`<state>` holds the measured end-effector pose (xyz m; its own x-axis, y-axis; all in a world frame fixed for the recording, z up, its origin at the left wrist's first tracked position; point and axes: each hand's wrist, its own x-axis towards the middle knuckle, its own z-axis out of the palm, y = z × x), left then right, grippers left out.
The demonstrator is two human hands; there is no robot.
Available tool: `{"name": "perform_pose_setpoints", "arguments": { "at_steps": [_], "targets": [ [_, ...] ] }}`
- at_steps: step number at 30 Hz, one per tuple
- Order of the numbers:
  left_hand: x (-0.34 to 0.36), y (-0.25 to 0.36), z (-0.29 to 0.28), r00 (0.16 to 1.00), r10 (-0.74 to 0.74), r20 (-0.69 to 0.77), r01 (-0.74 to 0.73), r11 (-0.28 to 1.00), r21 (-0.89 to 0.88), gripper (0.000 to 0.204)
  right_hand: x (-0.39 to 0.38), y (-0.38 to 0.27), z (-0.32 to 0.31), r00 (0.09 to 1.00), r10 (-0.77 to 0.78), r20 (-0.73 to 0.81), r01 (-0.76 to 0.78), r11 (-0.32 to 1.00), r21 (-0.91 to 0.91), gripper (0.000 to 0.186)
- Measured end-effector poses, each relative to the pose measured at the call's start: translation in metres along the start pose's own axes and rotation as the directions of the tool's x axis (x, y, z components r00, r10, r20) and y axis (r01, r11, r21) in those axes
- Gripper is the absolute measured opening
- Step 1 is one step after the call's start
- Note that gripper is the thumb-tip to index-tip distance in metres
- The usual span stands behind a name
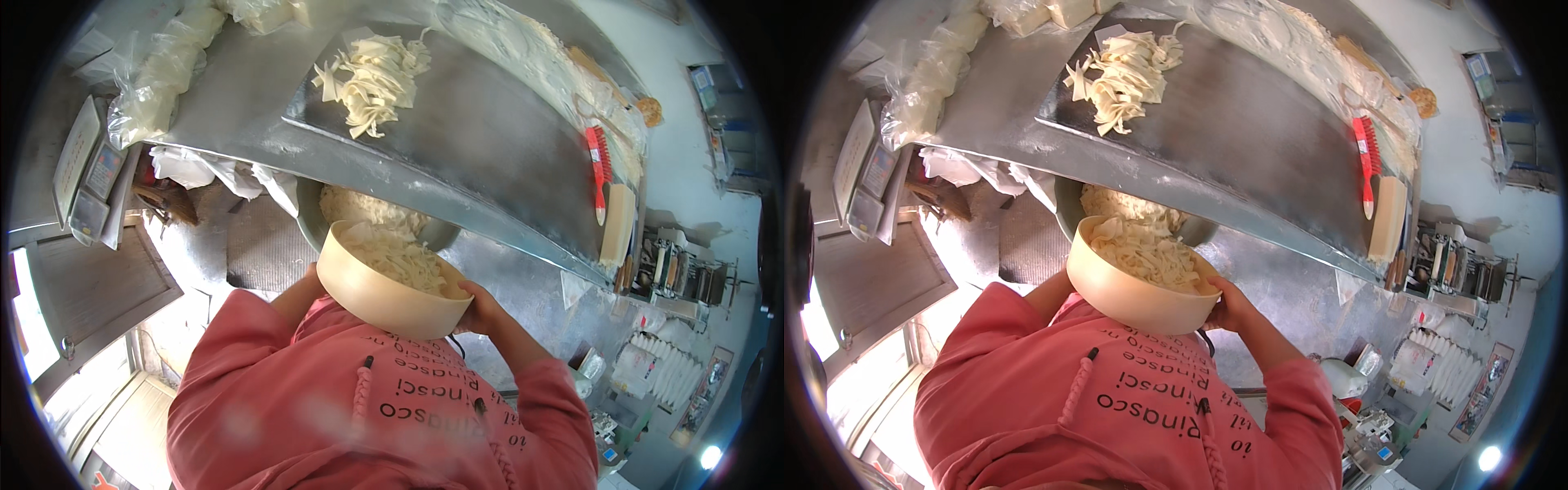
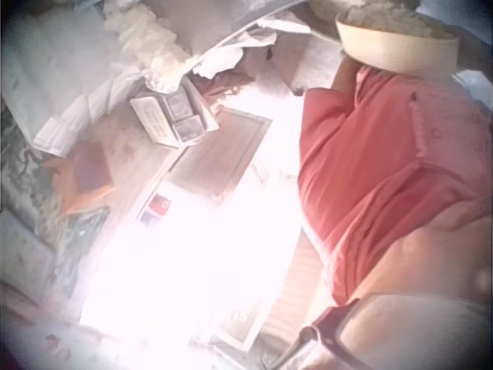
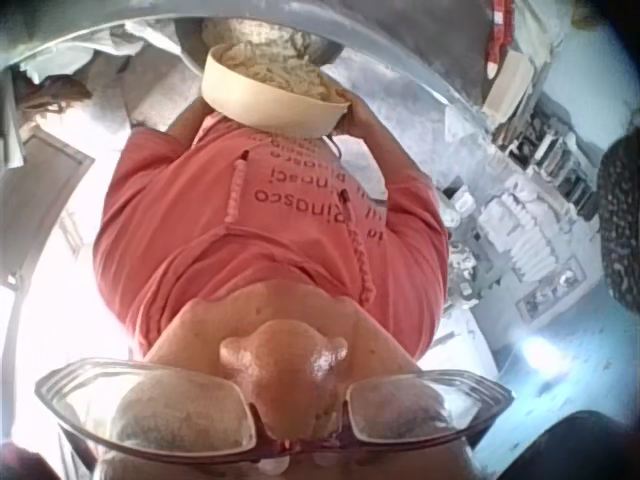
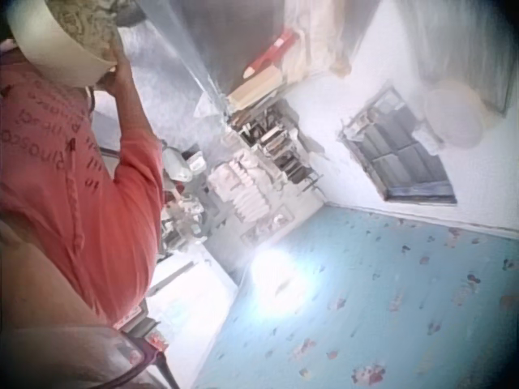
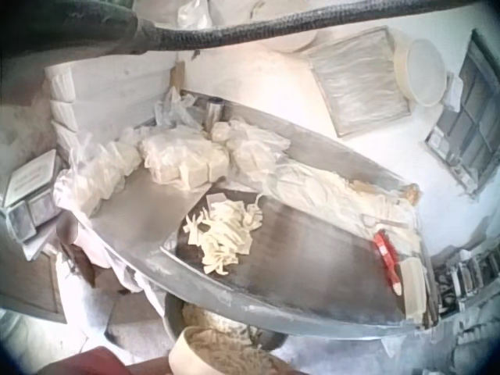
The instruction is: The person tears thin sheets of dough into smaller pieces and places them into a bowl. They then use a red brush to sweep the work surface. Finally, they fold several rectangular sheets of dough on the counter.
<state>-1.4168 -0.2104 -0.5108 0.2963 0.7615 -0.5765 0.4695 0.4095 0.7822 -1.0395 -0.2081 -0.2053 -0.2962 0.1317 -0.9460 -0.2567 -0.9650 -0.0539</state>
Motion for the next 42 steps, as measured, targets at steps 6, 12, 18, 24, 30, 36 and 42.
{"name": "perform_pose_setpoints", "arguments": {
  "at_steps": [6, 12, 18, 24, 30, 36, 42],
  "targets": [
    [-0.052, 0.176, -0.129, 0.766, -0.329, 0.552, 0.642, 0.371, -0.671, 0.053, 0.03, -0.058, 0.025, 0.985, 0.171, -0.032, -0.174, 0.955, -0.239, 0.057],
    [-0.044, 0.198, -0.106, 0.759, -0.572, 0.312, 0.602, 0.433, -0.671, 0.044, 0.063, -0.058, 0.001, 0.974, 0.202, -0.104, -0.217, 0.962, -0.167, 0.062],
    [-0.042, 0.268, -0.089, 0.799, -0.506, 0.324, 0.567, 0.456, -0.686, 0.047, 0.019, -0.067, -0.022, 1.0, 0.024, 0.007, -0.021, 0.964, -0.264, 0.062],
    [-0.06, 0.318, -0.055, 0.869, -0.117, 0.482, 0.268, 0.928, -0.258, 0.063, -0.066, -0.006, -0.158, 0.987, -0.051, -0.153, 0.071, 0.989, 0.126, 0.038],
    [-0.017, 0.375, -0.115, 0.606, 0.704, -0.369, -0.334, 0.647, 0.686, 0.08, -0.178, -0.022, -0.078, 0.811, -0.495, -0.312, 0.584, 0.717, 0.379, 0.042],
    [0.038, 0.38, -0.168, 0.742, 0.502, -0.446, -0.047, 0.701, 0.711, 0.111, -0.091, -0.151, -0.129, 0.391, -0.794, -0.465, 0.895, 0.445, -0.008, 0.04],
    [0.055, 0.391, -0.2, 0.793, 0.472, -0.385, -0.005, 0.636, 0.771, 0.114, -0.057, -0.254, -0.066, -0.158, -0.714, -0.682, 0.137, 0.668, -0.731, 0.051]
  ]
}}
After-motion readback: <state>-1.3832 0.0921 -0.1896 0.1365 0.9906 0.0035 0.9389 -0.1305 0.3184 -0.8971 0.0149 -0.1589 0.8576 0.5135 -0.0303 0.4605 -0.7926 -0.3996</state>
